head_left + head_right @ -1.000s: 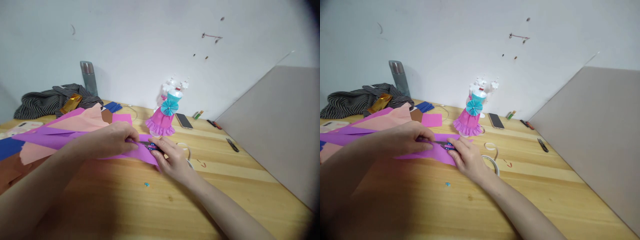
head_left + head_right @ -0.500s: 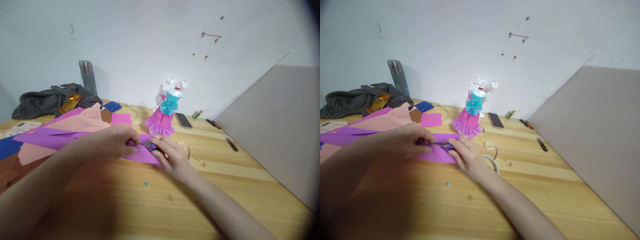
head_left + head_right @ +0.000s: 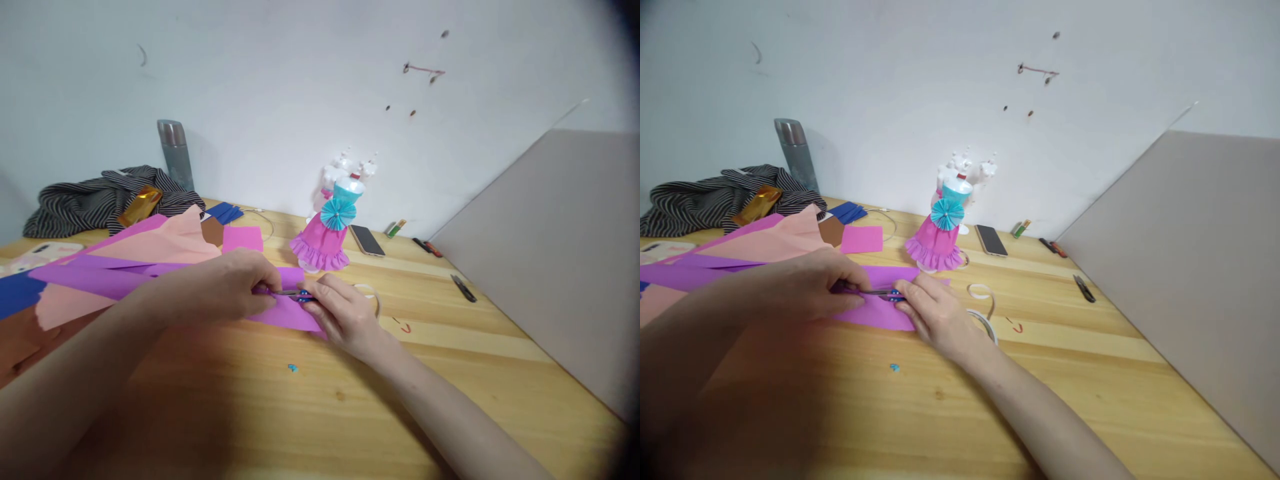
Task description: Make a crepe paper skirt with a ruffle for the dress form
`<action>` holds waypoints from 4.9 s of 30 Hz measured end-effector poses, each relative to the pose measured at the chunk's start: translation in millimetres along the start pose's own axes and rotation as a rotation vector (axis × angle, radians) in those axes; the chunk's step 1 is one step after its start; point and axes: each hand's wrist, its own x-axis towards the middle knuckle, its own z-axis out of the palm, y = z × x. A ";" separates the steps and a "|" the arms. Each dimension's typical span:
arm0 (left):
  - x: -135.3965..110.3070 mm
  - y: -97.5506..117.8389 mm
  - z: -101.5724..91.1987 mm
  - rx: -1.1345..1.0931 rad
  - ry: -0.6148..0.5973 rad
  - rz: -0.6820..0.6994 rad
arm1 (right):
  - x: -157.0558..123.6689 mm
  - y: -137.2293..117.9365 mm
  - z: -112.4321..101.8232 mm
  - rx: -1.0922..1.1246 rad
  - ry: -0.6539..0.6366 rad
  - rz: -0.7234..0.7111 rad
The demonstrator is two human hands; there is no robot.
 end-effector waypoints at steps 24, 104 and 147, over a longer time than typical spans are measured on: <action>-4.1 -10.0 -12.6 -0.068 -0.089 -0.102 | 1.2 -1.2 0.3 -0.033 0.013 -0.014; 15.9 -24.5 -13.5 -0.153 0.099 -0.206 | 19.4 -90.8 53.5 2.050 0.284 1.205; 17.6 -24.7 -11.2 -0.204 0.030 -0.212 | 12.4 -88.3 57.7 2.100 0.316 1.107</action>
